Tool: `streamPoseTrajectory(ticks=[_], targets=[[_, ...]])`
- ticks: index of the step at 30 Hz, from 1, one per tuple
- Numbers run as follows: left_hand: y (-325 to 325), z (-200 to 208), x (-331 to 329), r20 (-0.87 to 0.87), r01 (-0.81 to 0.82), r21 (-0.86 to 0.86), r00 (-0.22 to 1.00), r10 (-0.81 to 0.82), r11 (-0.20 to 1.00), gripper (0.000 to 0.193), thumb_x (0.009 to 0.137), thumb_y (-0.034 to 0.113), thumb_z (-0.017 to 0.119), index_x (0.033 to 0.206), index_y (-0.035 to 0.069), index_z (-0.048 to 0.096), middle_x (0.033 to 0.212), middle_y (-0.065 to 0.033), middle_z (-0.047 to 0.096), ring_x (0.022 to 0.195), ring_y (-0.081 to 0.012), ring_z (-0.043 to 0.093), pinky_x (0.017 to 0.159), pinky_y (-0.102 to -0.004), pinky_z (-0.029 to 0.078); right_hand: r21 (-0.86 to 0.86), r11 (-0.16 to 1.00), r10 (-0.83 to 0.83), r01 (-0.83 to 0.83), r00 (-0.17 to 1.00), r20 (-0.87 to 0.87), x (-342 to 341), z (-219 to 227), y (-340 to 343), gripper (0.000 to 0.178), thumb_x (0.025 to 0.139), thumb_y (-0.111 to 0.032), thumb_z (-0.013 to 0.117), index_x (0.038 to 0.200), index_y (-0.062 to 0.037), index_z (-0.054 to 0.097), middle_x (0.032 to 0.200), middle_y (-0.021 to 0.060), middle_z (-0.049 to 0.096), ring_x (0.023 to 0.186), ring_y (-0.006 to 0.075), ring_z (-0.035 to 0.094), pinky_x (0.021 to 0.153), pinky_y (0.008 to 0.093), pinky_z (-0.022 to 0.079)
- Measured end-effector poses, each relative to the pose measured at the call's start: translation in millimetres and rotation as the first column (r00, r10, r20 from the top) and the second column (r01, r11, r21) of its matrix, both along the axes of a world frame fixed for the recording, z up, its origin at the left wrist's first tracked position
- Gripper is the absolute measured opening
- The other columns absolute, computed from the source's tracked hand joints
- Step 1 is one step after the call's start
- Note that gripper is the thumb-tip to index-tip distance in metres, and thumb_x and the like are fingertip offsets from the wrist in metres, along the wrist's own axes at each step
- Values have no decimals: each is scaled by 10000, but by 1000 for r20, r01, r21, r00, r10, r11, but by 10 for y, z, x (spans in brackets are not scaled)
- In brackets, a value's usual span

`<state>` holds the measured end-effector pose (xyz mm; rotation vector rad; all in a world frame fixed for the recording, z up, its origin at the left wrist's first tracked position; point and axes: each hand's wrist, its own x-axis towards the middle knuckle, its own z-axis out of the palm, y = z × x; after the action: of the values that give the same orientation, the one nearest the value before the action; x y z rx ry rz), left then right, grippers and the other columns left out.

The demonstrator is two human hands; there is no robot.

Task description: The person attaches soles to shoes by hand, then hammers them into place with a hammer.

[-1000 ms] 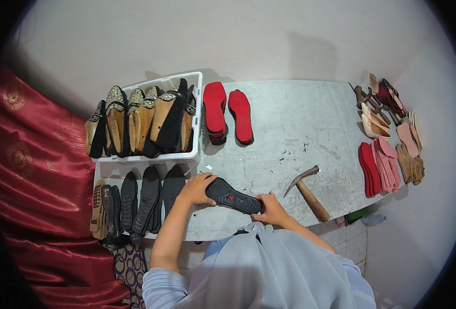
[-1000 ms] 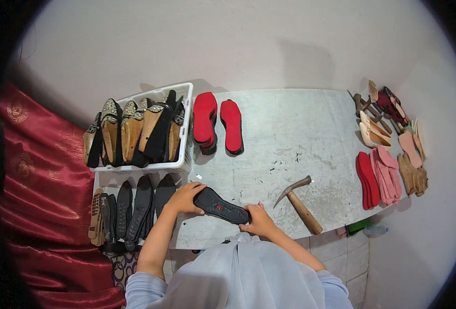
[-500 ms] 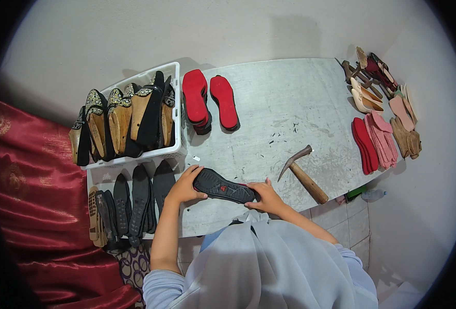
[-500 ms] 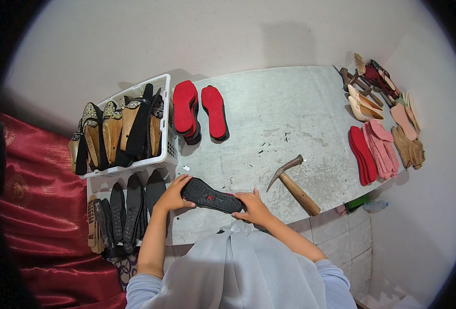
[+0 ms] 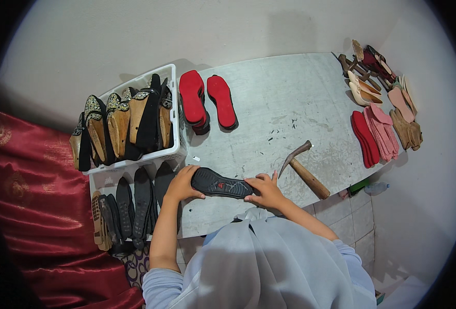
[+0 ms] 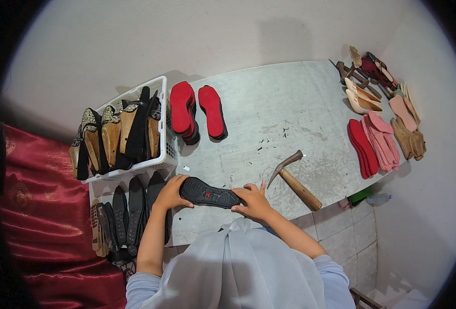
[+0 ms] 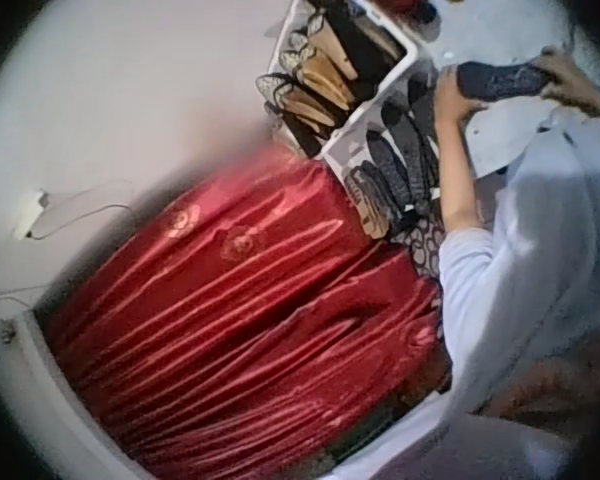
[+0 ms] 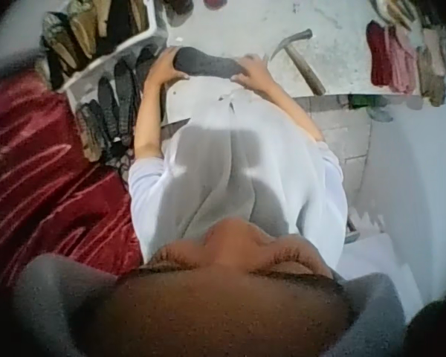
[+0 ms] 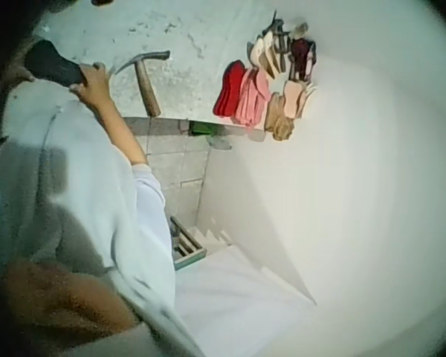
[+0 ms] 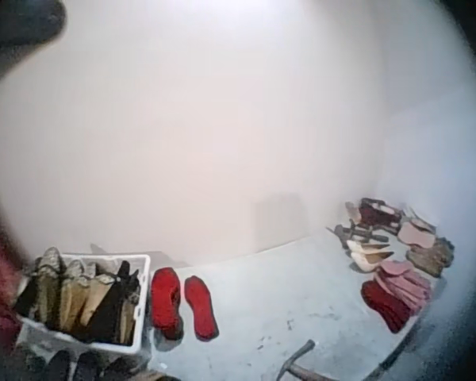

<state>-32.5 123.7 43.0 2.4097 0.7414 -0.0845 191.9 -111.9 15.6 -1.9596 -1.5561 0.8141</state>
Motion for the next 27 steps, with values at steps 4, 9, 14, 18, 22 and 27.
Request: streamPoseTrajectory(ticks=[4, 9, 14, 18, 22, 27], targets=[[-20, 22, 3, -2, 34, 112, 999, -34, 993, 1049, 387, 298, 889, 1316, 81, 453, 1330, -147, 472, 1241, -321, 437, 1035, -394, 371, 77, 996, 28, -37, 993, 116, -31, 22, 35, 711, 709, -358, 737, 1331, -176, 444, 1284, 17, 507, 1217, 268, 416, 986, 735, 74], [-59, -21, -58, 74, 70, 120, 994, -79, 990, 998, 442, 257, 873, 1319, 53, 445, 1300, -177, 490, 1220, -342, 450, 1033, -395, 366, 155, 977, 102, -150, 955, 278, -123, -163, 12, 648, 737, -283, 700, 1318, -178, 434, 1262, 76, 477, 1199, 272, 442, 977, 720, 161], [-22, -21, -92, 65, 53, 121, 996, -62, 991, 949, 452, 265, 860, 1294, 53, 476, 1276, -175, 508, 1192, -340, 472, 1022, -393, 375, 222, 956, 156, -193, 973, 172, 17, -102, 95, 603, 756, -245, 674, 1307, -161, 443, 1227, 129, 490, 1145, 308, 490, 990, 663, 239], [4, -37, -135, 42, 39, 130, 998, -45, 991, 954, 440, 280, 861, 1283, 43, 484, 1271, -174, 515, 1188, -340, 476, 1016, -400, 377, 216, 924, 242, -316, 920, 309, 66, 23, 142, 638, 745, -286, 698, 1308, -136, 436, 1212, 136, 500, 1113, 322, 508, 997, 639, 260], [9, -68, -119, 48, 35, 138, 998, -42, 990, 973, 428, 293, 867, 1278, 20, 480, 1260, -170, 526, 1189, -338, 474, 1012, -405, 376, 230, 945, 193, -232, 965, 179, 85, -80, 231, 761, 680, -300, 767, 1311, -85, 402, 1140, 144, 545, 1078, 324, 524, 1009, 615, 262], [-127, -71, 73, 78, 4, 146, 997, -16, 989, 981, 452, 400, 856, 1288, 46, 484, 1241, -166, 531, 1181, -338, 466, 1004, -435, 345, 128, 986, 98, -103, 994, 43, 366, -17, 221, 791, 624, -247, 791, 1297, -95, 405, 1013, 123, 610, 1009, 325, 571, 1018, 634, 224]])
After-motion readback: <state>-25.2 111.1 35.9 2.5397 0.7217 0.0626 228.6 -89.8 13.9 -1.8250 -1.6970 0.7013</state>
